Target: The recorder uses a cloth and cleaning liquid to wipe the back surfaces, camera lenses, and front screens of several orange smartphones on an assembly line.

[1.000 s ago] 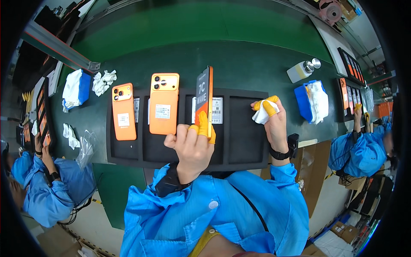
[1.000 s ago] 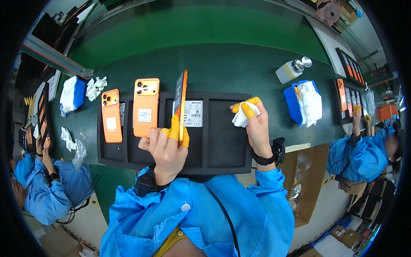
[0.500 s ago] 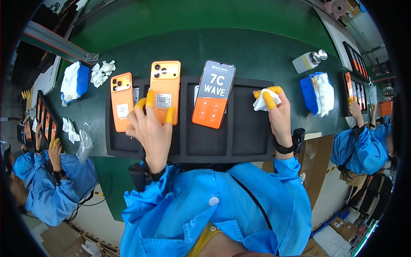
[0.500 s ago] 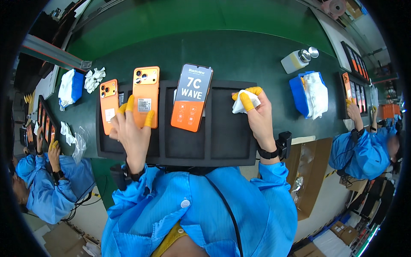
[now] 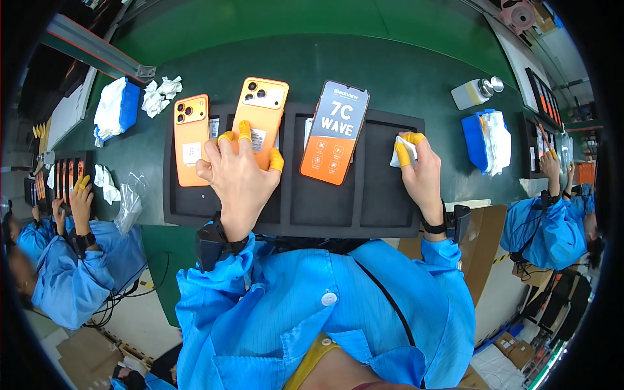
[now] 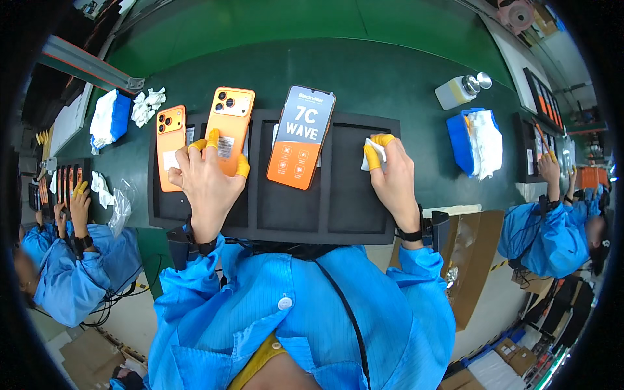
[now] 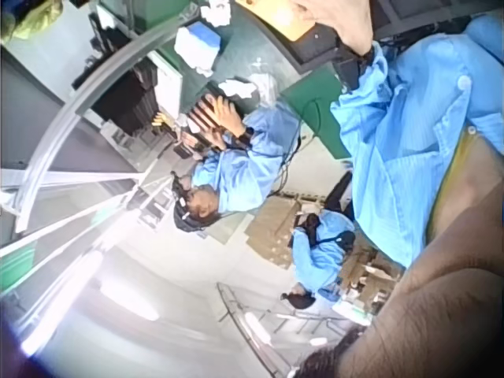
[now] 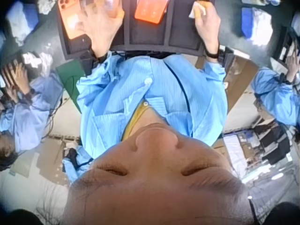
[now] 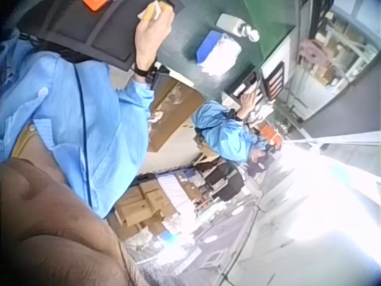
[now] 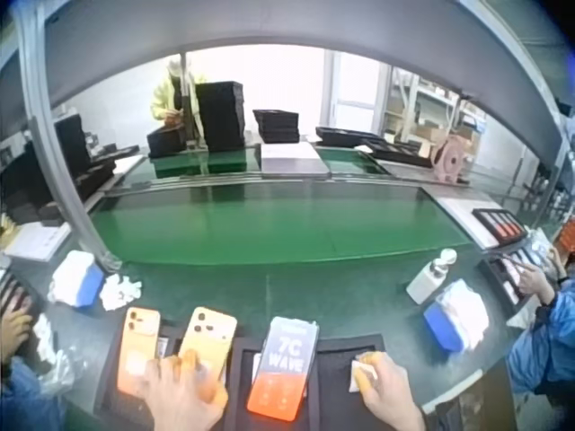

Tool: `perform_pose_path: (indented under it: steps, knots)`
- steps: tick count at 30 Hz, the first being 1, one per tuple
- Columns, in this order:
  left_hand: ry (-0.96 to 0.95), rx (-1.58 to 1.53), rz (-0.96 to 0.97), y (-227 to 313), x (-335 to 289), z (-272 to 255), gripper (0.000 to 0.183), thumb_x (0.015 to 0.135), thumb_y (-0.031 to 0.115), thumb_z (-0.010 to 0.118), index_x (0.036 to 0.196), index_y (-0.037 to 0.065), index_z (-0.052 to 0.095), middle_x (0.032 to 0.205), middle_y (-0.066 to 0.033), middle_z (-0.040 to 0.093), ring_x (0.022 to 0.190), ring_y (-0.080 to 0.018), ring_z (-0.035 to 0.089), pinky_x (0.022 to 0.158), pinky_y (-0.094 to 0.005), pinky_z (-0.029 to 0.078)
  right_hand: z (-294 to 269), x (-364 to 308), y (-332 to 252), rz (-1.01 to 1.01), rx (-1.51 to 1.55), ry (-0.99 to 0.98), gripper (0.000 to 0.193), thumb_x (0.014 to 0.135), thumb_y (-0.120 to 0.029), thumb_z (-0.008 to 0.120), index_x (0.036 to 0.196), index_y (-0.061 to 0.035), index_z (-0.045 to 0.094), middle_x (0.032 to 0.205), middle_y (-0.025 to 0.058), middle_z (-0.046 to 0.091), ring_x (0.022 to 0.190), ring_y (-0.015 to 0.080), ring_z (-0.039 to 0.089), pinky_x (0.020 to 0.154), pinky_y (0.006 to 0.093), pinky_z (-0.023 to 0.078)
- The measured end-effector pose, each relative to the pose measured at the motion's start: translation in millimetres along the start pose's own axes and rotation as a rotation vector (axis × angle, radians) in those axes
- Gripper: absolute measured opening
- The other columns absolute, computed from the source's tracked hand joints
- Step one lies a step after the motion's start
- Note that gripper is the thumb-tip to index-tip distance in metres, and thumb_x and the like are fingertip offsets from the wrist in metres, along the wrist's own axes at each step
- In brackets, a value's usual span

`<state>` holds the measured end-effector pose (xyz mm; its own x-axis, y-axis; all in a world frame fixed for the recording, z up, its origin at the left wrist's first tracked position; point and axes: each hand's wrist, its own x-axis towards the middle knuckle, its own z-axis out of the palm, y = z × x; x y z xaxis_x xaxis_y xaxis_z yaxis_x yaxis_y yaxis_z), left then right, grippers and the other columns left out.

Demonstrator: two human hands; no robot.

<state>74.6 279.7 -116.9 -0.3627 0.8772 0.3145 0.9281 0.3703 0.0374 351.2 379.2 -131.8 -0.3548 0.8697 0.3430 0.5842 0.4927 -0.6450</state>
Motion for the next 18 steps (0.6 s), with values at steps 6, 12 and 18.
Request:
perform_pose_path:
  steps: [6,12,18]
  knots:
    - [0.142,0.059,0.185,-16,-10,15,0.03,0.076,0.028,0.069,0.091,0.003,0.061,0.081,-0.012,0.059,0.098,-0.0306,0.048,0.076,-0.0465,0.026,3,1,7,-0.092,-0.062,0.013,0.019,0.079,0.004,0.06,0.097,0.0032,0.056,0.092,0.0199,0.059,0.083,0.0393,0.058,0.069,0.0419,0.048]
    - [0.15,-0.087,0.192,-30,-10,2,0.017,0.077,0.016,0.069,0.082,0.003,0.058,0.079,-0.0111,0.06,0.092,-0.0261,0.051,0.073,-0.044,0.024,4,3,3,-0.078,-0.075,0.011,0.02,0.077,0.005,0.06,0.097,0.0031,0.056,0.094,0.0199,0.059,0.084,0.0392,0.058,0.07,0.0421,0.048]
    - [0.099,-1.139,-0.285,-50,-7,10,0.036,0.088,-0.002,0.048,0.124,-0.005,0.052,0.102,-0.0186,0.058,0.091,-0.0284,0.057,0.076,-0.038,0.043,1,2,2,-0.042,-0.057,0.027,0.019,0.083,-0.001,0.062,0.101,0.0007,0.058,0.092,0.0188,0.061,0.082,0.039,0.06,0.068,0.0405,0.049]
